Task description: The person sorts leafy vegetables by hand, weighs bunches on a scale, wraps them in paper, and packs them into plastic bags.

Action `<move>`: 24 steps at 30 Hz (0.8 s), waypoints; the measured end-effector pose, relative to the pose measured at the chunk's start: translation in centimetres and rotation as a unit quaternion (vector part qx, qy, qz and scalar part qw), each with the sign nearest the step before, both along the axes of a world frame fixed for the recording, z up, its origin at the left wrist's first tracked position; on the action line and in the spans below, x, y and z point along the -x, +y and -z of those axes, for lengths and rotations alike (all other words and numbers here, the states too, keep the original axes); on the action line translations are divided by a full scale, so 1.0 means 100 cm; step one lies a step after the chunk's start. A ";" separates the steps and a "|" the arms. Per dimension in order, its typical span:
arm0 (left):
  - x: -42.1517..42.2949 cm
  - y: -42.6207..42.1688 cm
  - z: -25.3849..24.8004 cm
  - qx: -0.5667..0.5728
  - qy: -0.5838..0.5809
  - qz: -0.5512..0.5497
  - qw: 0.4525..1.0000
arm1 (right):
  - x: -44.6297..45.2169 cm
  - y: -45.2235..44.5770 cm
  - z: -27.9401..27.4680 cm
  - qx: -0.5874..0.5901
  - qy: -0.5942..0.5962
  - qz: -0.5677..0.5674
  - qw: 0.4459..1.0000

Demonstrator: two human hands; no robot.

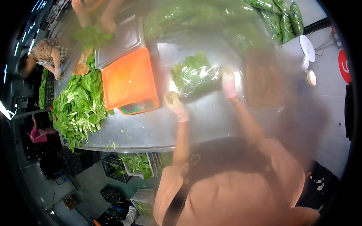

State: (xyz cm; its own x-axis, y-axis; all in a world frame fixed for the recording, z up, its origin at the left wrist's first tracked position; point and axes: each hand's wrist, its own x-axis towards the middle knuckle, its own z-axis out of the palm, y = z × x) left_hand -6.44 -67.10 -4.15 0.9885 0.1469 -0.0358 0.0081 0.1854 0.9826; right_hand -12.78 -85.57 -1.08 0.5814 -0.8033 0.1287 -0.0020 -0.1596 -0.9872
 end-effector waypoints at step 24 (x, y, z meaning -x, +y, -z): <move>-0.012 -0.001 0.057 -0.173 0.136 0.074 0.973 | 0.006 -0.017 0.037 -0.087 0.037 -0.094 0.991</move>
State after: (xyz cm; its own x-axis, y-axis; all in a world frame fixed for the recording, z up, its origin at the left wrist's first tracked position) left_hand -5.22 -67.20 -9.84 0.9608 0.0544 -0.2719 0.2773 -0.1794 0.9439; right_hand -13.35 -87.26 -4.75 0.7258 -0.6860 -0.0504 -0.0621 0.0076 -0.9980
